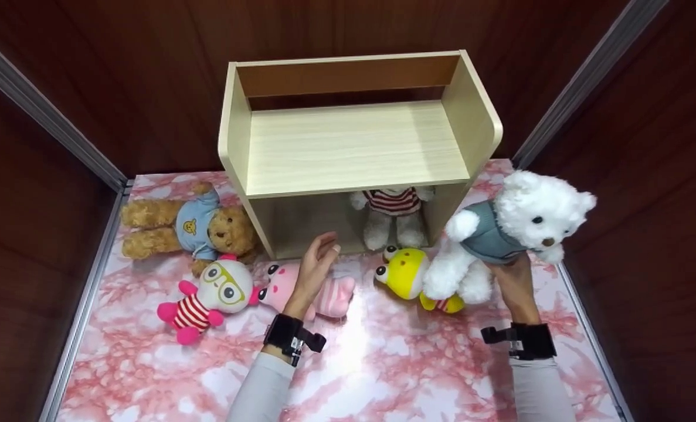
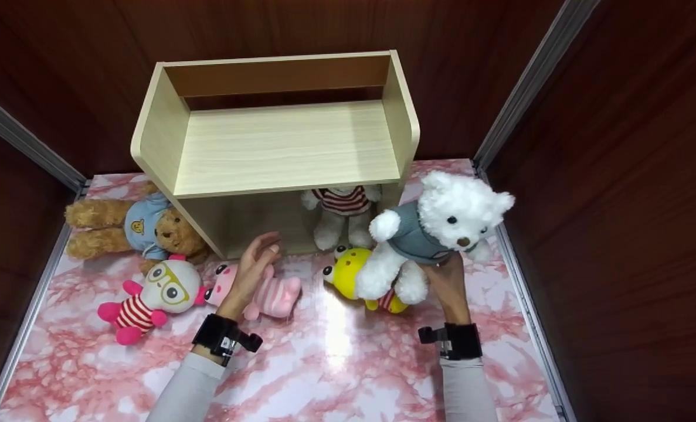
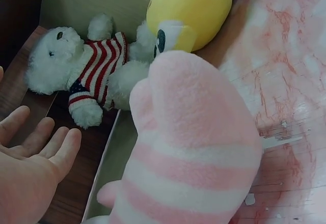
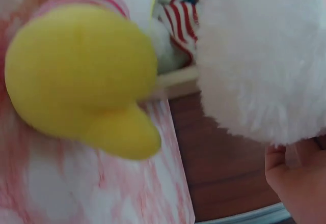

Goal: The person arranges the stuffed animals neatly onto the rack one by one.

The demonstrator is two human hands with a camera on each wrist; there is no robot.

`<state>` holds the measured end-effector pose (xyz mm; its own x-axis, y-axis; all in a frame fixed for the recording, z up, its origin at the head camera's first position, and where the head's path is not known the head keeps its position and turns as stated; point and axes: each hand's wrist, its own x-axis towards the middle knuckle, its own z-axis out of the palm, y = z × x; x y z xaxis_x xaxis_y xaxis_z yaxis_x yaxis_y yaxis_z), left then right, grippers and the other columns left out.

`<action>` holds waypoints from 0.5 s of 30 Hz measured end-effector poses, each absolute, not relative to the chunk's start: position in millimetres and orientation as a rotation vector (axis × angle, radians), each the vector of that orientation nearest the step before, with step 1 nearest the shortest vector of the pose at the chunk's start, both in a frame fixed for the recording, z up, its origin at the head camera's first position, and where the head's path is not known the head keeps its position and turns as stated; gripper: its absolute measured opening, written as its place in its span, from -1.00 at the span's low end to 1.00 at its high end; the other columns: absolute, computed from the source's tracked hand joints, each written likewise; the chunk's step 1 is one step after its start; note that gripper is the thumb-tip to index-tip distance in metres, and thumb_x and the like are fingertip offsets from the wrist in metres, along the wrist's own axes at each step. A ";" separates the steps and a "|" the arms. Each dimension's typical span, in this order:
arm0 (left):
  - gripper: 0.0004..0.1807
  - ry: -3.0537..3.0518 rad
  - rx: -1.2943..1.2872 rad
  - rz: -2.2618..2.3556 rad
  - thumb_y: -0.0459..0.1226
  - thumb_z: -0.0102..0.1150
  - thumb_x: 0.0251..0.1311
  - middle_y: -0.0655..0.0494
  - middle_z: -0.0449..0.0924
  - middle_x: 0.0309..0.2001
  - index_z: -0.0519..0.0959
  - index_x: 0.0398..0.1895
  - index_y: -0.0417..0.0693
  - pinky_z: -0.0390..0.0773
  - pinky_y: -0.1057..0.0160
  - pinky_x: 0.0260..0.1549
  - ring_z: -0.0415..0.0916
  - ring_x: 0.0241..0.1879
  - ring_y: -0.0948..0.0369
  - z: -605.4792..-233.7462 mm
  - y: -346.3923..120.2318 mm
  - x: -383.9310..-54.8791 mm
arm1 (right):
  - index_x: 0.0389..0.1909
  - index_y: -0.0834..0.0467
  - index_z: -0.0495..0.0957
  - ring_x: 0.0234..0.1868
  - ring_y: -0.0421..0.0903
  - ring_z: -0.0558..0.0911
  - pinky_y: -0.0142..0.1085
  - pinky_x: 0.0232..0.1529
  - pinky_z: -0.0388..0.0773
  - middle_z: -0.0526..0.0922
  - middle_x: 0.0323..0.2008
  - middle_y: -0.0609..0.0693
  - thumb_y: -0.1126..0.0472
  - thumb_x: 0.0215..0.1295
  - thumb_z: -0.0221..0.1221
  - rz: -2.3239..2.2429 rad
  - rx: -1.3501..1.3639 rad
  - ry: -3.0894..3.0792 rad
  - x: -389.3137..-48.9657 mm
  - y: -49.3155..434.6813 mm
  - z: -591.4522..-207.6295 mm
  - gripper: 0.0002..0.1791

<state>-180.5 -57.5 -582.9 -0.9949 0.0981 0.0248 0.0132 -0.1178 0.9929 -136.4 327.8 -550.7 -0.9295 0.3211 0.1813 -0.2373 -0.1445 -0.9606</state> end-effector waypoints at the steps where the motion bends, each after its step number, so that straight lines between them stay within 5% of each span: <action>1: -0.49 2.047 0.139 2.305 -0.34 0.08 0.46 -0.31 0.41 0.38 0.36 0.39 -0.42 0.47 0.11 0.27 0.38 0.38 -0.13 -582.7 -57.0 -180.5 | 0.00 0.18 0.60 -0.16 -0.18 0.61 -0.39 -0.14 0.59 0.67 -0.16 -0.05 0.66 0.09 0.22 2.116 -0.084 -1.797 -135.8 324.9 -550.7 -0.52; 11: -0.49 2.010 0.239 2.340 -0.40 0.07 0.46 -0.37 0.39 0.36 0.32 0.38 -0.49 0.53 0.19 0.20 0.37 0.37 -0.18 -578.8 -51.9 -181.9 | -0.53 0.17 0.60 -0.63 -0.25 0.47 -0.39 -0.51 0.50 0.52 -0.66 -0.14 0.54 0.15 0.32 1.992 -0.120 -2.186 -131.5 293.6 -553.6 -0.77; 15: -0.41 1.946 0.313 2.351 -0.42 0.09 0.43 -0.40 0.34 0.40 0.23 0.45 -0.46 0.49 0.05 0.28 0.31 0.41 -0.22 -577.6 -48.7 -181.6 | -0.38 0.25 0.62 -0.45 -0.27 0.54 -0.42 -0.31 0.52 0.59 -0.52 -0.18 0.46 0.16 0.38 1.927 -0.165 -2.316 -129.9 278.6 -553.3 -0.88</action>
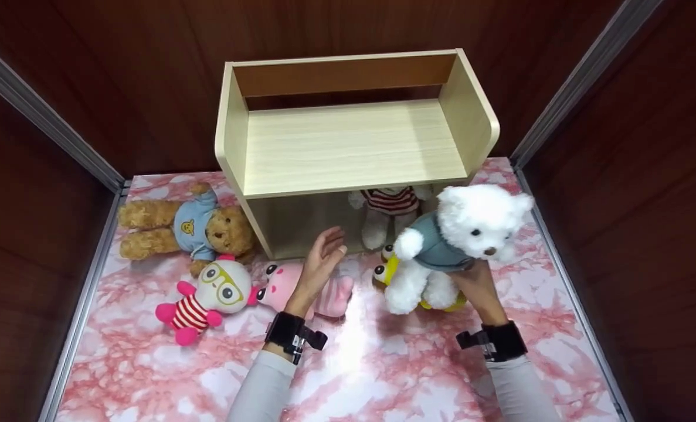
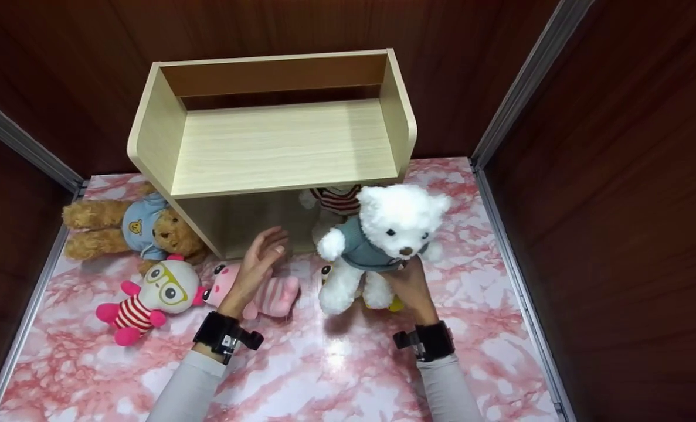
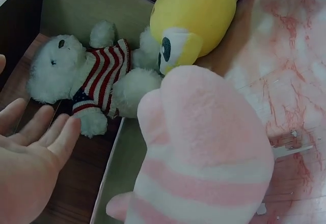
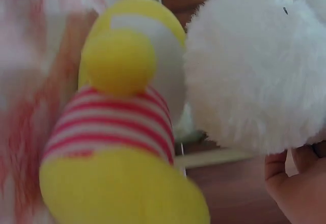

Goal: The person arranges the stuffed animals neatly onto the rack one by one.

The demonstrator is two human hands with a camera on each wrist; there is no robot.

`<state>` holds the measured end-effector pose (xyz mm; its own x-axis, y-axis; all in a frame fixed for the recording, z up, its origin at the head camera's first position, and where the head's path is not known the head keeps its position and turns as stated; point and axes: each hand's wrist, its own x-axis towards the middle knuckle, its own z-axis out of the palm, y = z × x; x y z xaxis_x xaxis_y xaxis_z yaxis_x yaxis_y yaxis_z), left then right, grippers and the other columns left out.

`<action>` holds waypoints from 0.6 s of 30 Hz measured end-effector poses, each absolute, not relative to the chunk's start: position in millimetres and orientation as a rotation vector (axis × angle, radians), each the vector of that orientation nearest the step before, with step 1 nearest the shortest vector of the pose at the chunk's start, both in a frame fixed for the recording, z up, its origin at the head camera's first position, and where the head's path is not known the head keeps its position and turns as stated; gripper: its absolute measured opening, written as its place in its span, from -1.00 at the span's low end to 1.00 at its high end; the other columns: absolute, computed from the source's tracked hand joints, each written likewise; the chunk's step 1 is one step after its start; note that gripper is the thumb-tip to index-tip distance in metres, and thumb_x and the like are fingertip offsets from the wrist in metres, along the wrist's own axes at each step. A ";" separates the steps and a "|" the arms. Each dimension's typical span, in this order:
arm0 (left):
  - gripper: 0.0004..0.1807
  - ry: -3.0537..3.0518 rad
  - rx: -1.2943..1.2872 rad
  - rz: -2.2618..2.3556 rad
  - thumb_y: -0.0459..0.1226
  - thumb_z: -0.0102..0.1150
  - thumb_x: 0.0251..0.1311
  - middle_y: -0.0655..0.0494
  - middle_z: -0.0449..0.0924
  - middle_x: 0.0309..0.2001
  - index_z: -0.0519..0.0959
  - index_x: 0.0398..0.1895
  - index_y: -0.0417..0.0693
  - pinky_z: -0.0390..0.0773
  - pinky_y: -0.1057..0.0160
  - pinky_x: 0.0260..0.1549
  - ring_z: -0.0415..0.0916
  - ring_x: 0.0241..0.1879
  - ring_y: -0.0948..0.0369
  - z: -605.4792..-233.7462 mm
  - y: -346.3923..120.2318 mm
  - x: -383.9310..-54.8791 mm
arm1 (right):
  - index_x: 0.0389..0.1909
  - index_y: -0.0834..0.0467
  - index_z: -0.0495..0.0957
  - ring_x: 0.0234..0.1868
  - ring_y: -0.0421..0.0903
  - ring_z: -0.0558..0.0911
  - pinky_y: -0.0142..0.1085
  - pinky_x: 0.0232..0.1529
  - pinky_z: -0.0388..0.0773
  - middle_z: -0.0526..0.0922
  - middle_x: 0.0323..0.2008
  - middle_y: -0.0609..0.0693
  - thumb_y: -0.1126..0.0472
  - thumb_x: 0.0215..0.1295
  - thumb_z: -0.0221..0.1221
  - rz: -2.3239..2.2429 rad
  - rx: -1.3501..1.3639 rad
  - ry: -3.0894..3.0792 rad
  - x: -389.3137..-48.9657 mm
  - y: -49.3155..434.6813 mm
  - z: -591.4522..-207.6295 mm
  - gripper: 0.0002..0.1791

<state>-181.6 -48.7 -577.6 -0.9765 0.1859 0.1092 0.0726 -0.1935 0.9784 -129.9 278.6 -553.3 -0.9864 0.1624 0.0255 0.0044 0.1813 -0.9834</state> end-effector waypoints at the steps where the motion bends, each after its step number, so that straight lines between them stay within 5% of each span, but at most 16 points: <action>1: -0.39 1.935 0.339 2.349 -0.42 0.10 0.42 -0.42 0.31 0.40 0.20 0.47 -0.45 0.47 0.01 0.31 0.30 0.42 -0.23 -578.0 -47.8 -181.7 | -0.30 0.30 0.63 -0.37 -0.26 0.57 -0.41 -0.24 0.53 0.63 -0.44 -0.16 0.47 0.16 0.38 1.932 -0.140 -2.311 -130.0 274.4 -553.7 -0.86; 5: -0.27 1.861 0.513 2.340 -0.46 0.11 0.37 -0.51 0.19 0.45 0.06 0.54 -0.44 0.32 -0.15 0.40 0.20 0.45 -0.29 -580.8 -45.2 -181.6 | 0.18 0.39 0.54 0.01 -0.21 0.60 -0.38 0.15 0.48 0.69 -0.02 0.00 0.51 0.15 0.37 1.958 0.000 -2.286 -131.4 260.2 -558.1 -0.48; 8: -0.19 1.771 0.675 2.284 -0.47 0.14 0.34 -0.46 0.13 0.50 0.02 0.58 -0.38 0.19 -0.17 0.47 0.15 0.49 -0.26 -582.3 -44.3 -180.0 | 0.30 0.41 0.45 0.13 -0.20 0.56 -0.35 0.24 0.44 0.63 0.14 0.15 0.51 0.15 0.38 1.928 0.056 -2.312 -132.4 252.0 -560.4 -0.35; 18: -0.02 1.729 0.846 2.086 -0.39 0.39 0.29 -0.16 0.03 0.61 0.01 0.66 -0.15 0.32 0.09 0.40 0.15 0.51 0.01 -577.1 -36.5 -174.7 | 0.30 0.35 0.50 0.19 -0.06 0.56 -0.26 0.29 0.45 0.63 0.19 0.21 0.41 0.13 0.46 1.921 0.090 -2.440 -136.9 230.7 -563.1 -0.33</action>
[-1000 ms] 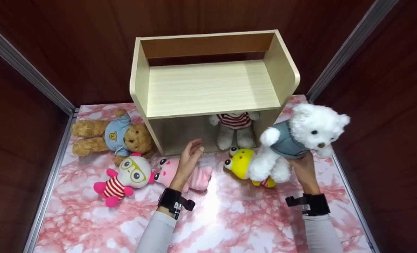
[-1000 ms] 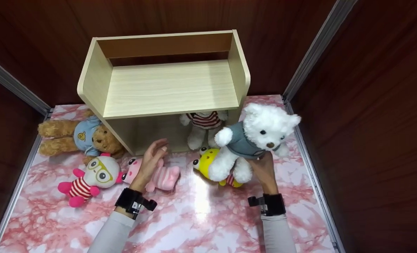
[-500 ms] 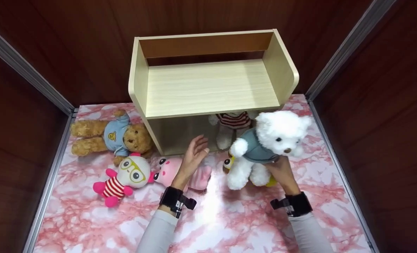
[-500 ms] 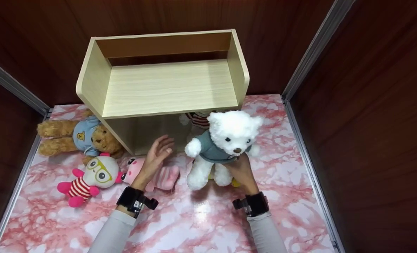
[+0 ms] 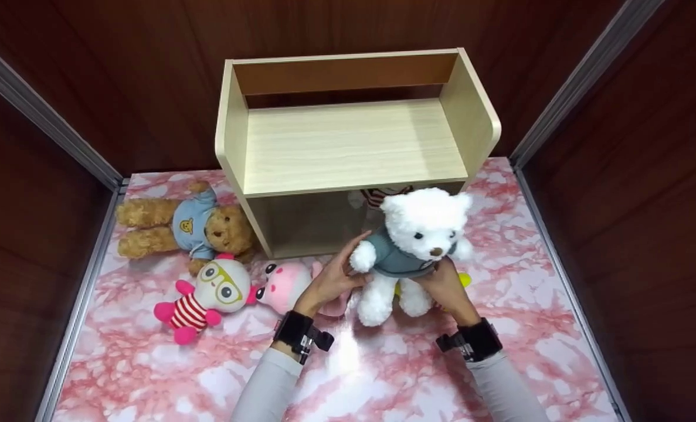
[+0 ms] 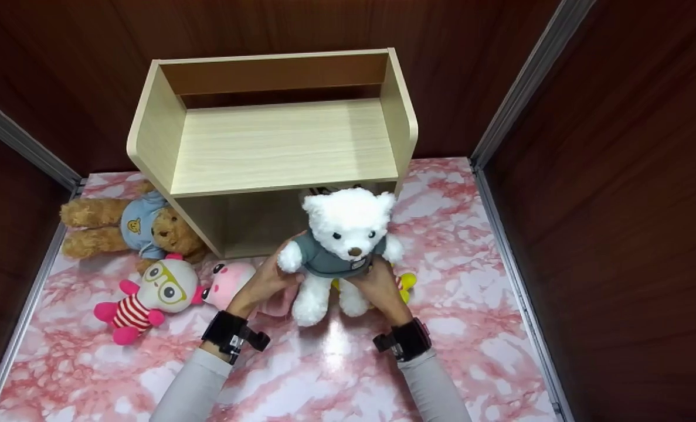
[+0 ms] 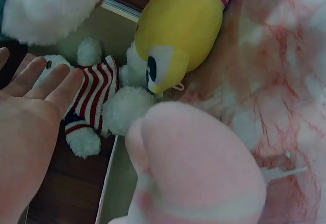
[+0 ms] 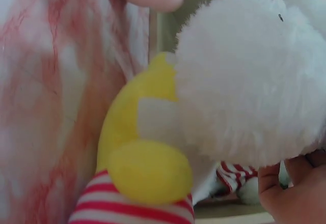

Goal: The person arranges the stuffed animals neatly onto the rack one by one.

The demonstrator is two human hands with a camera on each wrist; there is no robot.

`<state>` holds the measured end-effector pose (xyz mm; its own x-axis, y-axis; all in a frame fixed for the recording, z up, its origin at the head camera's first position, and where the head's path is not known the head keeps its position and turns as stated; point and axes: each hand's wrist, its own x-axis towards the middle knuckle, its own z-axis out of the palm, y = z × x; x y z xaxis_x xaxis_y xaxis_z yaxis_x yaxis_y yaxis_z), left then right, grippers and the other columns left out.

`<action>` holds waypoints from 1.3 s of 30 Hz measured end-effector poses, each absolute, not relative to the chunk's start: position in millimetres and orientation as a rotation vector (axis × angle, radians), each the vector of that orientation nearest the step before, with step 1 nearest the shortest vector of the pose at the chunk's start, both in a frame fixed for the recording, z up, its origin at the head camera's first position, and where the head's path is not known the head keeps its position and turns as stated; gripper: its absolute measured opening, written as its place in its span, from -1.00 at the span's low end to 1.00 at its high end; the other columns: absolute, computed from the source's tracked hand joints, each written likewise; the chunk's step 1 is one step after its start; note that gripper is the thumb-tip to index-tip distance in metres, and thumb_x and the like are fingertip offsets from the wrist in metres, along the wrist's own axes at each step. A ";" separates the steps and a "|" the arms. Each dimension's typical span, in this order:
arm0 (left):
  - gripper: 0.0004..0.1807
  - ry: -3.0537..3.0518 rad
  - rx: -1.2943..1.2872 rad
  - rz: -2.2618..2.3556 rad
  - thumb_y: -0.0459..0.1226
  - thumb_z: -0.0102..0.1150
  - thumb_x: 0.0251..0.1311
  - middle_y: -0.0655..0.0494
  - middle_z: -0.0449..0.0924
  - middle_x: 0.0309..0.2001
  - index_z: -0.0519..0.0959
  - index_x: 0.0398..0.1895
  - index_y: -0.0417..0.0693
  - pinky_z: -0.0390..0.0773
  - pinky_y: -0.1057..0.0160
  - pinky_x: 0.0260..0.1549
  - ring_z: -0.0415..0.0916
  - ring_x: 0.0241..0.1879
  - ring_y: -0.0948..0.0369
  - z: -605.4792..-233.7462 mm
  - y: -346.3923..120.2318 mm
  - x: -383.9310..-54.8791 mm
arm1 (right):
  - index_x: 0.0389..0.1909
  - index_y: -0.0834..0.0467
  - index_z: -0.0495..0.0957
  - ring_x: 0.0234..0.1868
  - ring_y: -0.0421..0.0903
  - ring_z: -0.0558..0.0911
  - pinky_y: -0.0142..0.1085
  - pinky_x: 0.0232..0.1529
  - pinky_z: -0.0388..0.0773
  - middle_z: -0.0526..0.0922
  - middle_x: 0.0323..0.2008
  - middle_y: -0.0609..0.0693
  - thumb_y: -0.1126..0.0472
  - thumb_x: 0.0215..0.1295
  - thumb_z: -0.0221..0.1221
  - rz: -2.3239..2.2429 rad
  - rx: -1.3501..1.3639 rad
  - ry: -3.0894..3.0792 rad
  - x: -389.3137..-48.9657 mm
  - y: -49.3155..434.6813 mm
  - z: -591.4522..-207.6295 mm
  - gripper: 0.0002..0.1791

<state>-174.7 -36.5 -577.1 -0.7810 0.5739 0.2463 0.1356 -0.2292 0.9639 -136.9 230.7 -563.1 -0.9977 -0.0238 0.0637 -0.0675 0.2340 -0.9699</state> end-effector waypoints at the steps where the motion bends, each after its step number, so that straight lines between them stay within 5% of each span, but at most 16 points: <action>1: -0.01 1.769 0.851 2.075 -0.38 0.41 0.27 -0.16 0.03 0.61 0.02 0.66 -0.15 0.28 0.09 0.41 0.13 0.52 0.00 -576.2 -35.4 -174.8 | 0.32 0.33 0.50 0.19 -0.05 0.56 -0.24 0.30 0.44 0.63 0.20 0.19 0.41 0.14 0.46 1.930 0.092 -2.443 -137.1 228.7 -563.2 -0.32; 6: 0.00 1.859 0.795 2.083 -0.39 0.40 0.27 -0.22 0.11 0.59 -0.01 0.64 -0.27 0.09 0.04 0.51 0.11 0.53 -0.02 -570.6 -33.3 -170.5 | 0.33 0.26 0.51 0.21 0.01 0.56 -0.13 0.32 0.44 0.64 0.21 0.15 0.32 0.16 0.48 1.909 0.140 -2.481 -139.4 218.4 -564.4 -0.32; 11: -0.16 1.867 0.547 2.072 -0.16 0.46 0.27 -0.20 0.48 0.34 0.28 0.48 -0.35 0.32 0.15 0.38 0.42 0.32 0.08 -552.6 -34.5 -156.1 | 0.32 0.09 0.56 0.21 -0.02 0.60 -0.07 0.31 0.46 0.67 0.19 0.01 0.12 0.20 0.50 1.831 0.244 -2.536 -142.7 208.2 -566.1 -0.35; 16: -0.22 1.952 0.379 1.985 -0.08 0.47 0.21 -0.10 0.54 0.28 0.39 0.37 -0.29 0.34 0.12 0.36 0.45 0.28 0.05 -563.3 -30.6 -156.0 | 0.32 -0.06 0.56 0.23 -0.08 0.58 -0.06 0.31 0.46 0.65 0.20 -0.12 -0.02 0.21 0.49 1.822 0.280 -2.588 -146.1 199.5 -568.6 -0.35; 26: -0.35 2.084 0.314 1.876 0.04 0.41 0.23 0.05 0.62 0.21 0.55 0.30 -0.10 0.38 0.09 0.34 0.50 0.23 0.11 -585.1 -39.1 -165.7 | 0.30 0.09 0.56 0.13 -0.03 0.62 -0.08 0.20 0.53 0.68 0.15 0.02 -0.07 0.16 0.50 1.621 0.204 -2.756 -150.0 187.7 -568.4 -0.29; 34: -0.26 1.931 0.032 2.098 -0.07 0.36 0.27 -0.20 0.53 0.28 0.37 0.38 -0.32 0.33 0.07 0.40 0.46 0.27 0.01 -593.9 -53.8 -166.4 | 0.36 0.24 0.51 0.18 0.08 0.60 0.00 0.26 0.51 0.65 0.18 0.18 -0.09 0.34 0.37 1.526 0.386 -2.777 -156.2 188.2 -565.5 -0.30; 39: -0.49 1.976 -0.056 2.210 -0.18 0.27 0.35 -0.16 0.65 0.05 0.50 0.18 -0.41 0.45 0.17 0.26 0.56 0.07 0.09 -593.9 -60.9 -171.6 | 0.33 0.24 0.54 0.10 0.10 0.67 0.03 0.19 0.58 0.69 0.13 0.20 0.01 0.55 0.17 1.655 0.360 -2.727 -166.2 192.3 -556.8 -0.49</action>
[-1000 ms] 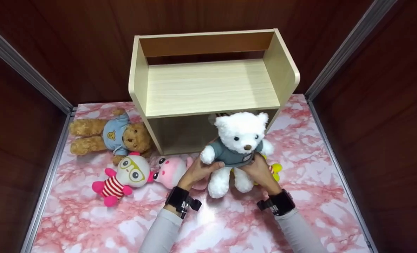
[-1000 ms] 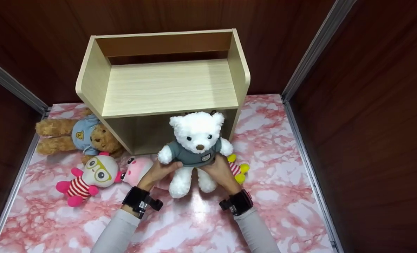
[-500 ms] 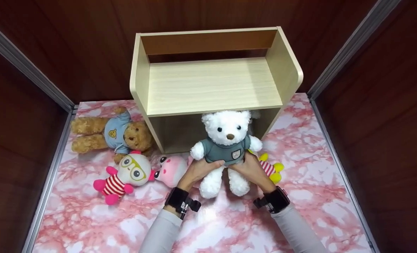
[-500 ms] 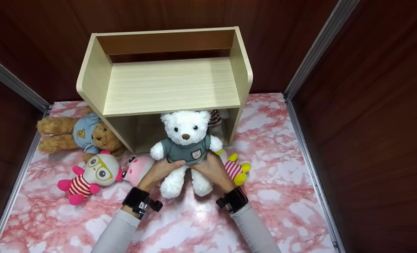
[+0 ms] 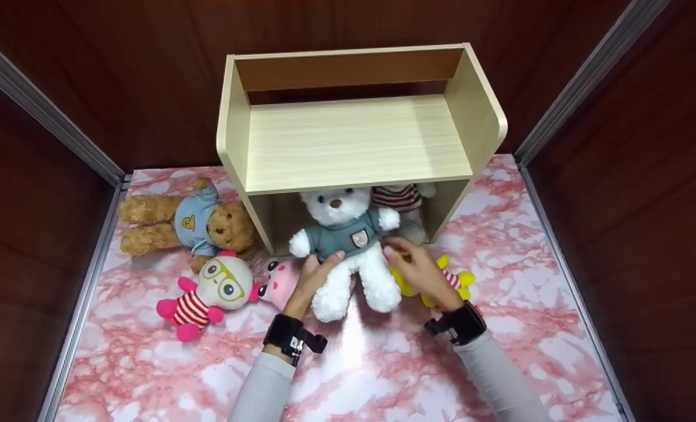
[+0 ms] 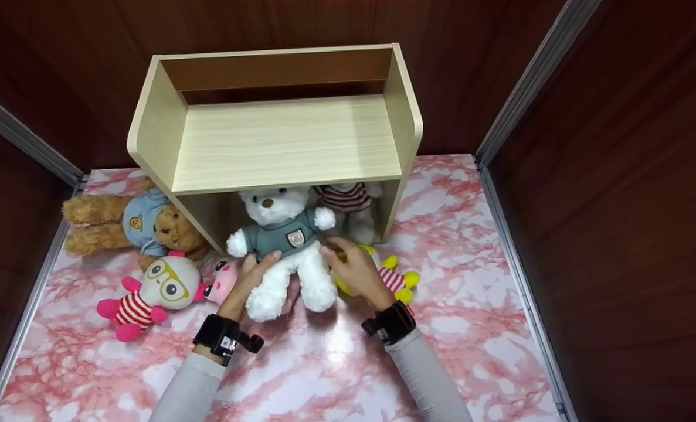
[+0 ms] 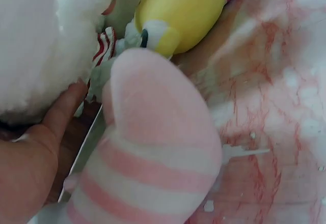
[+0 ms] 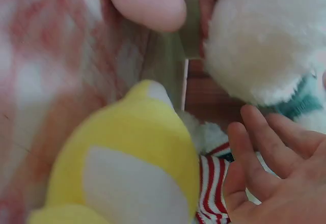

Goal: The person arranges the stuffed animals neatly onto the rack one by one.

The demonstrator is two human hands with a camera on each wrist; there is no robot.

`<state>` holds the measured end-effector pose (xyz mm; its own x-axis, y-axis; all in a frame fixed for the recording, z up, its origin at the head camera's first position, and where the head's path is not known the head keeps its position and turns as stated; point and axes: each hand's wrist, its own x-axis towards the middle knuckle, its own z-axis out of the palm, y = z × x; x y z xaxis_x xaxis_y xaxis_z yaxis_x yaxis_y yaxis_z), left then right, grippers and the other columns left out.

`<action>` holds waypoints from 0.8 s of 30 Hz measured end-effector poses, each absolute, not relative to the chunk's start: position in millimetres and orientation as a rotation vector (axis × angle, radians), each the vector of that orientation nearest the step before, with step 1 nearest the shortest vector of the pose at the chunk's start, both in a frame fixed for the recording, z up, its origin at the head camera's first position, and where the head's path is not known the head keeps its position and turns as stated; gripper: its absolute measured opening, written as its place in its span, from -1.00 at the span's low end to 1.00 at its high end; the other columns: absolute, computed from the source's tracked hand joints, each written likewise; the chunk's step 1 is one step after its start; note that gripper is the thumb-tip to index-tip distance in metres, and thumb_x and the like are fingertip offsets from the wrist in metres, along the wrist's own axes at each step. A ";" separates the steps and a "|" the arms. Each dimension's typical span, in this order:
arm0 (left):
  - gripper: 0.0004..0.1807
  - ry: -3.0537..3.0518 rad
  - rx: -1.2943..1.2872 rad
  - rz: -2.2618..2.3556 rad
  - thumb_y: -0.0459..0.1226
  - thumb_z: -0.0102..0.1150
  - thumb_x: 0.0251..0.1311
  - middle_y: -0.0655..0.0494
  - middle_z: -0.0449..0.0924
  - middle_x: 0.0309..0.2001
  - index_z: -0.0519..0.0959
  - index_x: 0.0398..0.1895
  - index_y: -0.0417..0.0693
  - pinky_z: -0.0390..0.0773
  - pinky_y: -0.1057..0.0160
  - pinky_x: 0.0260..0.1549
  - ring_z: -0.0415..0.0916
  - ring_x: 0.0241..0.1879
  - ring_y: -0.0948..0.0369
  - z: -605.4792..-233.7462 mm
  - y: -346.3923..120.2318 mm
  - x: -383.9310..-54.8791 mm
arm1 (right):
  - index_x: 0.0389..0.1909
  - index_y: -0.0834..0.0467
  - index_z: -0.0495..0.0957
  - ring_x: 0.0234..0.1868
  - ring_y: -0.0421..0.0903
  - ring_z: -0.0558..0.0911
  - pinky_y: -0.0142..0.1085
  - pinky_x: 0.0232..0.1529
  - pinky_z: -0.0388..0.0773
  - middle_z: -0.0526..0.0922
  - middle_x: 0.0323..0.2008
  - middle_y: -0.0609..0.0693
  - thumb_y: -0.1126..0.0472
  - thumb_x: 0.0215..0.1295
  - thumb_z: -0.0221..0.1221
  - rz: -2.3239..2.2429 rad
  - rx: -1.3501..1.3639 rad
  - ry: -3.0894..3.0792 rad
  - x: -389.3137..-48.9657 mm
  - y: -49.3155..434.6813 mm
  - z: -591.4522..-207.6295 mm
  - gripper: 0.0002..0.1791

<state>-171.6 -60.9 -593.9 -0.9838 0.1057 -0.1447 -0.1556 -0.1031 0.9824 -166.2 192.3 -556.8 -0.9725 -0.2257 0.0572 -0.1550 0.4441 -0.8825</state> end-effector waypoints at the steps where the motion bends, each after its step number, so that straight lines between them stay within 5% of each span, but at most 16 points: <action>1: -0.53 2.002 -0.079 2.221 -0.18 0.26 0.35 -0.14 0.66 -0.01 0.54 0.12 -0.42 0.47 0.18 0.22 0.56 0.02 0.10 -595.0 -62.6 -173.0 | 0.31 0.24 0.56 0.08 0.10 0.69 0.03 0.16 0.60 0.70 0.11 0.20 0.03 0.58 0.14 -1.568 -0.357 2.646 -169.6 192.7 -555.7 -0.53; 10: -0.41 2.087 -0.343 2.226 0.04 0.34 0.26 -0.14 0.66 -0.07 0.59 0.04 -0.32 0.52 0.14 0.12 0.59 -0.04 0.04 -598.1 -74.6 -180.2 | 0.12 0.21 0.68 0.06 0.30 0.64 0.24 -0.03 0.59 0.69 0.05 0.26 0.24 0.45 0.19 -0.734 -0.524 3.253 -206.0 185.0 -559.6 -0.70; 19: -0.26 1.938 -0.316 2.259 0.15 0.40 0.20 -0.04 0.59 0.20 0.51 0.26 -0.15 0.36 0.14 0.35 0.50 0.22 0.08 -590.3 -79.3 -190.7 | 0.50 -0.13 0.40 0.43 0.51 0.22 0.62 0.20 0.15 0.27 0.48 0.36 0.02 0.47 0.14 -0.285 -0.378 2.928 -240.0 175.2 -555.9 -0.41; 24: -0.38 2.185 -0.252 2.129 0.04 0.37 0.24 -0.12 0.67 0.05 0.61 0.13 -0.28 0.46 0.12 0.23 0.55 0.08 0.05 -587.7 -78.2 -207.2 | 0.56 -0.21 0.29 0.45 0.57 0.14 0.58 0.17 0.25 0.14 0.53 0.40 -0.12 0.37 0.15 -0.270 -0.416 2.860 -253.4 180.6 -564.3 -0.28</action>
<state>-207.2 -78.2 -587.7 -0.9832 -0.0615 -0.1718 -0.1734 0.0210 0.9846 -253.4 180.6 -564.3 -0.9311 -0.3004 -0.2071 -0.2564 0.9425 -0.2144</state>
